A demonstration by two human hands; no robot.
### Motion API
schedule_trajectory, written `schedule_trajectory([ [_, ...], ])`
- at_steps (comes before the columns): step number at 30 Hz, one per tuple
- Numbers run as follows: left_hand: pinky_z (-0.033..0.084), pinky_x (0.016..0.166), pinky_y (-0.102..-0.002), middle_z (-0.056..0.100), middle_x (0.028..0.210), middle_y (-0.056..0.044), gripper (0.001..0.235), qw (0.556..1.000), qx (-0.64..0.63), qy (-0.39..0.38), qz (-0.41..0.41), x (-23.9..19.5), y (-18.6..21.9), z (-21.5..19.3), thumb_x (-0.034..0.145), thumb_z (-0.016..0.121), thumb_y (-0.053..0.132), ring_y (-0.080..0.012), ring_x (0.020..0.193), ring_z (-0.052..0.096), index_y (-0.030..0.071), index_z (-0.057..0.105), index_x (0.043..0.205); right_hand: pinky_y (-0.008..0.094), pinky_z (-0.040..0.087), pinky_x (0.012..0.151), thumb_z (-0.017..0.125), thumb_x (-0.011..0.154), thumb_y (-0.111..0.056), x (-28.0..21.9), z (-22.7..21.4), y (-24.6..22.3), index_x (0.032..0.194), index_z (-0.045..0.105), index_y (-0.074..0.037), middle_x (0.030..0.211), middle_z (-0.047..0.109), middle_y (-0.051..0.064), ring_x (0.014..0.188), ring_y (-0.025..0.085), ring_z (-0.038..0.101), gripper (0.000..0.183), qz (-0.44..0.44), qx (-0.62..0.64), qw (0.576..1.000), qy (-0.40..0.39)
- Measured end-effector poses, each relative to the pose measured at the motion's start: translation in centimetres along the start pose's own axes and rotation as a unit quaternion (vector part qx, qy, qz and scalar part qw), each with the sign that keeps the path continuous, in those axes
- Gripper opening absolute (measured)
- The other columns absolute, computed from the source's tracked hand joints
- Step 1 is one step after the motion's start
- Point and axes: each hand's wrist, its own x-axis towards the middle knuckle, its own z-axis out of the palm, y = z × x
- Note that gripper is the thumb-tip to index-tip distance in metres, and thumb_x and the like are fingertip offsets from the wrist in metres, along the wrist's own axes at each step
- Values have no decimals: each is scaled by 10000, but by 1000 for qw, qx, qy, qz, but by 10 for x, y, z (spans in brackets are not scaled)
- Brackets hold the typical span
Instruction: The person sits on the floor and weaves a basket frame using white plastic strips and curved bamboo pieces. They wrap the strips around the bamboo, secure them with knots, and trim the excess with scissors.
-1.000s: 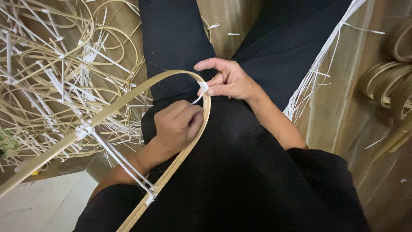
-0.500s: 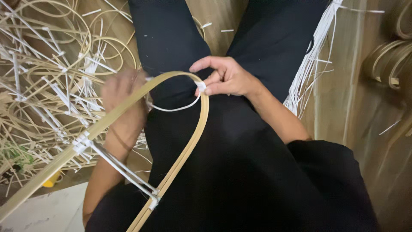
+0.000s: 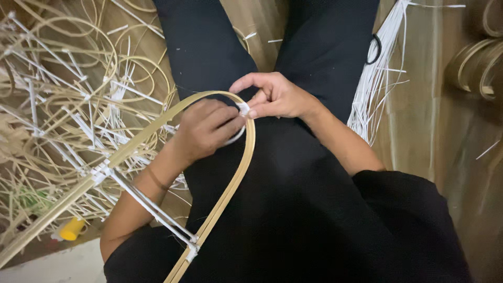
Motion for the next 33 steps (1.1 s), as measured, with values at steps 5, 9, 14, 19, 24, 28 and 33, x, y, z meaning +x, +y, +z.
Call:
schedule_trajectory([
  [5, 536, 831, -388, 629, 1166, -101, 212, 996, 42, -71, 36, 9, 4, -3, 876, 731, 127, -253, 984, 652, 41, 676, 1062, 174, 517, 707, 711, 996, -45, 11, -2, 8, 1424, 493, 62, 936, 786, 90, 808, 46, 707, 492, 22, 3, 1000, 1],
  [9, 520, 819, -400, 617, 1171, -102, 197, 993, 48, -109, 25, 9, 2, -3, 860, 707, 107, -249, 957, 640, 52, 685, 1048, 143, 347, 546, 753, 1002, -77, 10, -1, 5, 1446, 533, 68, 745, 672, 40, 599, -13, 525, 517, 45, -10, 999, -2],
  [14, 523, 760, -385, 692, 1083, -77, 196, 997, -38, -69, -18, 15, 1, -11, 846, 769, 86, -246, 877, 647, 27, 704, 1021, 150, 379, 481, 748, 961, -105, 17, -2, 4, 1424, 503, 67, 844, 773, 94, 620, 11, 617, 552, 79, -47, 996, 12],
  [19, 564, 774, -330, 720, 989, -75, 202, 983, -119, 61, -124, 27, 13, -40, 853, 819, -27, -223, 879, 711, 43, 711, 1009, 152, 428, 454, 732, 922, -113, 30, -4, 1, 1378, 497, 55, 979, 797, 111, 751, 38, 744, 540, 123, -64, 990, 31],
  [24, 585, 781, -270, 737, 980, -92, 124, 911, -243, 237, -234, 43, 34, -39, 979, 701, -89, -186, 864, 734, -7, 687, 1071, 150, 381, 442, 722, 911, -101, 36, -9, 1, 1348, 517, 45, 980, 803, 125, 668, 28, 689, 505, 151, -67, 985, 39],
  [28, 561, 881, -299, 694, 997, -147, 25, 766, -445, 314, -341, 48, 68, -39, 1093, 633, -29, -195, 918, 687, -13, 652, 1091, 159, 343, 428, 728, 900, -118, 40, -15, 11, 1345, 526, 29, 960, 810, 121, 565, 12, 592, 510, 186, -73, 979, 27],
  [33, 530, 824, -287, 680, 961, -151, 40, 771, -490, 305, -270, 66, 70, -31, 1152, 613, 48, -189, 876, 671, 9, 620, 1143, 194, 356, 442, 748, 885, -140, 45, -18, 17, 1299, 632, 5, 842, 749, 105, 538, 19, 508, 454, 208, -116, 971, 19],
])
